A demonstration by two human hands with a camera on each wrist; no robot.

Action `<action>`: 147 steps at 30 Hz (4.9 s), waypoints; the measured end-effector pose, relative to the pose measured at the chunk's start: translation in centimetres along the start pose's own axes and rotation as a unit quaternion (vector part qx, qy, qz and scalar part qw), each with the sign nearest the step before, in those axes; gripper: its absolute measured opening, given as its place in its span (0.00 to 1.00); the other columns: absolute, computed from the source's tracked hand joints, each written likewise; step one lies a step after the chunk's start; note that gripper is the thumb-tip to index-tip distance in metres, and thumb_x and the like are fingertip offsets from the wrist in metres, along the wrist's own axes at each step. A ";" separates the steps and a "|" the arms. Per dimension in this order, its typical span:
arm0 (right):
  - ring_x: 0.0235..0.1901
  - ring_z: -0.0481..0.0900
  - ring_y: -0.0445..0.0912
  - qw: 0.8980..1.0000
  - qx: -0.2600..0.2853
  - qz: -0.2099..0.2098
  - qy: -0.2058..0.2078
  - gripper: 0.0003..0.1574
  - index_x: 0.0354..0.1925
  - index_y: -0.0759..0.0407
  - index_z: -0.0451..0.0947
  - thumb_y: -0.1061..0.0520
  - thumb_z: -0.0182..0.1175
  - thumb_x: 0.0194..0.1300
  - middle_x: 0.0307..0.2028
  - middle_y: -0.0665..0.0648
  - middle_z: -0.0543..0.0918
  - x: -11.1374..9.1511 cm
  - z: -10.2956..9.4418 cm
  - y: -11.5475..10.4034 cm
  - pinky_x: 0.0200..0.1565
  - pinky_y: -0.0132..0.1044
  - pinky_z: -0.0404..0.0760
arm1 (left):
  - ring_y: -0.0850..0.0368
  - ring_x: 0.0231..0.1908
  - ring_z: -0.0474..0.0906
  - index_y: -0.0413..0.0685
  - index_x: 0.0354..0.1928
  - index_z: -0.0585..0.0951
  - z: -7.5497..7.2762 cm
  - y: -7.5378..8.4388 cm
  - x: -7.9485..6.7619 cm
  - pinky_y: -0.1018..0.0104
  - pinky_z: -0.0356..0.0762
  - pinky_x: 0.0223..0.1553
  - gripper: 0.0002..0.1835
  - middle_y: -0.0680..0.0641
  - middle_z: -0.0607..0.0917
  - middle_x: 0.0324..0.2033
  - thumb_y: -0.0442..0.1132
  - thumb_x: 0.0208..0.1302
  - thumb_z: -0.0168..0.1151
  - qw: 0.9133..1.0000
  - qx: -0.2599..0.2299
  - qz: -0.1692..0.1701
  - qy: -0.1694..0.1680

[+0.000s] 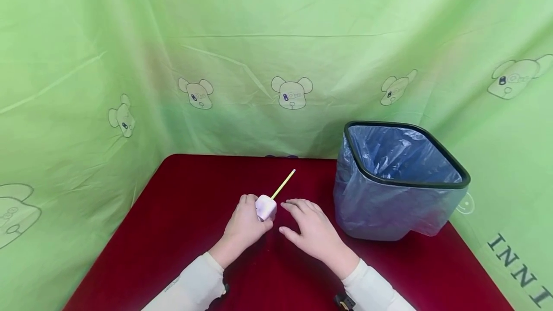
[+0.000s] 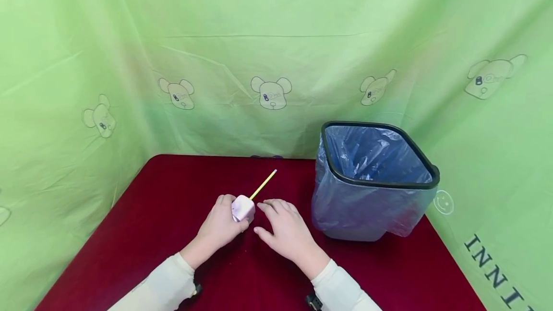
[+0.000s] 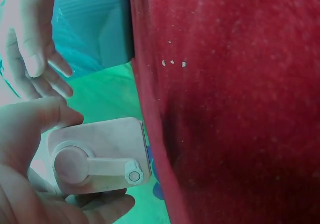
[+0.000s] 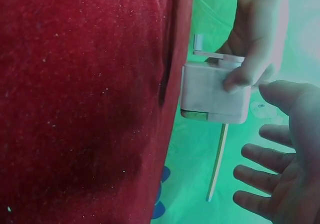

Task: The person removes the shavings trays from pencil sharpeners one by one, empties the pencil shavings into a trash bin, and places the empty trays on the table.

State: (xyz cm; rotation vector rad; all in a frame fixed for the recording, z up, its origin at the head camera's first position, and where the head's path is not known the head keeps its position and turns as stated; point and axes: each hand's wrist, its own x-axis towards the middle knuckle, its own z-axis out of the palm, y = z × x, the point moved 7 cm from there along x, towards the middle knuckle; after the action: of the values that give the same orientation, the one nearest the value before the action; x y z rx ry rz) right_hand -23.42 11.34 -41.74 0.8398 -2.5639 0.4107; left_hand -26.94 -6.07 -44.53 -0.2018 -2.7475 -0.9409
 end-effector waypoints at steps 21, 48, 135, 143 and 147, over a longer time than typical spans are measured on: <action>0.64 0.77 0.47 0.976 0.175 0.112 -0.072 0.39 0.67 0.50 0.75 0.40 0.72 0.62 0.62 0.49 0.80 -0.3 1.3 1.6 0.64 0.50 0.75 | 0.54 0.43 0.75 0.40 0.57 0.77 -3.3 0.1 0.5 0.59 0.78 0.44 0.35 0.48 0.79 0.46 0.43 0.44 0.78 0.996 -0.059 0.036 -0.048; 0.68 0.73 0.59 0.839 0.498 0.180 -0.129 0.39 0.69 0.61 0.70 0.52 0.71 0.65 0.67 0.63 0.75 -0.3 3.4 2.4 0.68 0.58 0.69 | 0.58 0.42 0.77 0.49 0.61 0.79 -4.3 -0.4 0.3 0.60 0.76 0.45 0.30 0.52 0.82 0.50 0.37 0.55 0.75 0.974 -0.171 0.070 -0.132; 0.64 0.78 0.54 0.909 0.392 0.121 -0.073 0.37 0.67 0.53 0.74 0.50 0.73 0.62 0.63 0.53 0.80 -1.1 1.5 0.9 0.66 0.61 0.69 | 0.61 0.48 0.82 0.54 0.59 0.84 -5.4 2.0 -0.7 0.61 0.79 0.53 0.30 0.60 0.86 0.50 0.41 0.51 0.81 0.947 -0.222 0.163 -0.162; 0.66 0.75 0.51 0.915 0.381 0.115 -0.071 0.37 0.66 0.50 0.75 0.49 0.74 0.61 0.62 0.50 0.80 -1.1 1.5 1.1 0.67 0.59 0.69 | 0.55 0.50 0.83 0.52 0.60 0.83 -5.4 2.2 -0.9 0.59 0.79 0.54 0.31 0.56 0.87 0.52 0.44 0.53 0.80 0.946 -0.223 0.166 -0.165; 0.66 0.75 0.52 0.916 0.380 0.108 -0.068 0.37 0.66 0.51 0.75 0.48 0.74 0.61 0.62 0.51 0.80 -1.2 1.6 1.0 0.67 0.59 0.69 | 0.57 0.50 0.83 0.53 0.60 0.83 -5.3 2.1 -1.0 0.56 0.79 0.55 0.31 0.57 0.87 0.51 0.44 0.52 0.81 0.949 -0.220 0.157 -0.164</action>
State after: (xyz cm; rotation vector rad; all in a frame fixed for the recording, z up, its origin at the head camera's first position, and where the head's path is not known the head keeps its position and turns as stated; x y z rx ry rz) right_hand -23.62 12.12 -43.83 0.8347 -2.6254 1.5319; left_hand -24.66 -7.76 -39.50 -0.9191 -2.6125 -1.5221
